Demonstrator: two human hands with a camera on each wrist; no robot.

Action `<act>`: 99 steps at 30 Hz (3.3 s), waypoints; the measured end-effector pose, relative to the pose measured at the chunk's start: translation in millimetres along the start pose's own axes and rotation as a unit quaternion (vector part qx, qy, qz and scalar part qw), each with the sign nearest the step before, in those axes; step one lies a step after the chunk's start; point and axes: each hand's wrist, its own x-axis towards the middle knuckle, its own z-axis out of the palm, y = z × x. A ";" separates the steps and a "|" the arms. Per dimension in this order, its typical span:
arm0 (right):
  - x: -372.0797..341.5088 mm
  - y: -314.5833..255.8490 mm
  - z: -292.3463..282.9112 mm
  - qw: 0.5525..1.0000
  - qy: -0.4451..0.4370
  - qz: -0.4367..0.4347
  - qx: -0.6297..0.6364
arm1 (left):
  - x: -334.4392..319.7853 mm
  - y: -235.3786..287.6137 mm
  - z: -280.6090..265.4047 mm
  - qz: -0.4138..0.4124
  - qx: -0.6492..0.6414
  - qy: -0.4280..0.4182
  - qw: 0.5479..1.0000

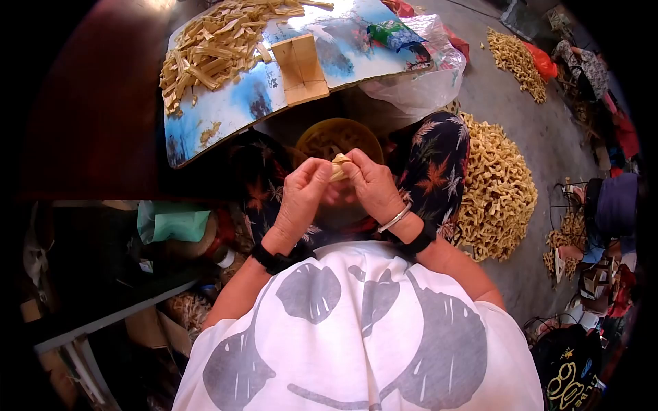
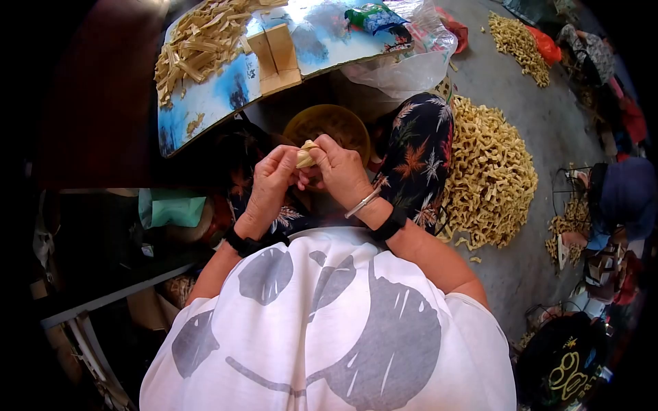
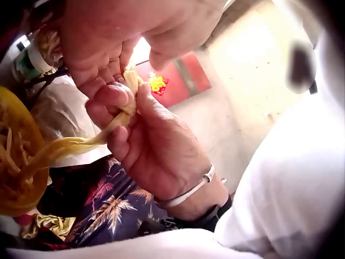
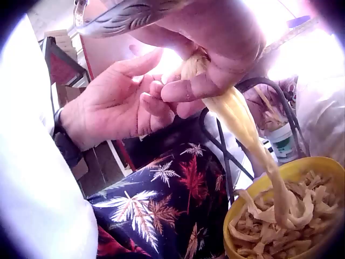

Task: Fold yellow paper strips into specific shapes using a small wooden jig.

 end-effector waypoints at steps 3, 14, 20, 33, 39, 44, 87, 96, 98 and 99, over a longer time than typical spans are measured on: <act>5.6 10.6 4.1 0.980 0.023 -0.141 -0.139 | -1.4 -8.7 -6.6 0.079 0.129 0.024 0.988; -3.5 3.4 1.0 0.975 0.068 -0.136 -0.159 | 5.4 -13.0 -21.3 -0.101 -0.337 -0.047 0.935; -2.1 1.5 10.8 0.936 0.089 -0.225 -0.255 | 1.6 -2.5 -4.2 -0.058 -0.284 -0.022 0.957; 19.8 9.6 -8.6 0.969 -0.165 0.007 0.181 | -4.5 -4.8 -4.9 -0.032 -0.124 -0.012 0.992; 15.8 8.1 -17.6 0.963 -0.123 0.108 0.213 | -14.0 6.7 -14.5 -0.070 -0.190 -0.011 0.979; 13.8 7.6 -17.2 0.981 -0.096 0.096 0.136 | -13.5 2.5 -22.7 -0.070 -0.069 -0.036 0.995; 196.6 -35.0 -5.4 0.964 0.146 -0.196 -0.104 | 162.8 93.5 -75.5 0.232 0.368 0.105 0.894; 211.6 -18.6 -2.3 0.927 0.119 -0.198 -0.295 | 179.3 72.6 -84.8 0.164 0.347 0.159 0.910; 216.0 -12.1 -7.2 0.933 0.113 -0.224 -0.256 | 187.1 59.2 -88.1 0.221 0.360 0.184 0.888; 216.9 -11.1 -10.0 0.936 0.110 -0.237 -0.238 | 187.6 57.8 -86.0 0.249 0.364 0.197 0.876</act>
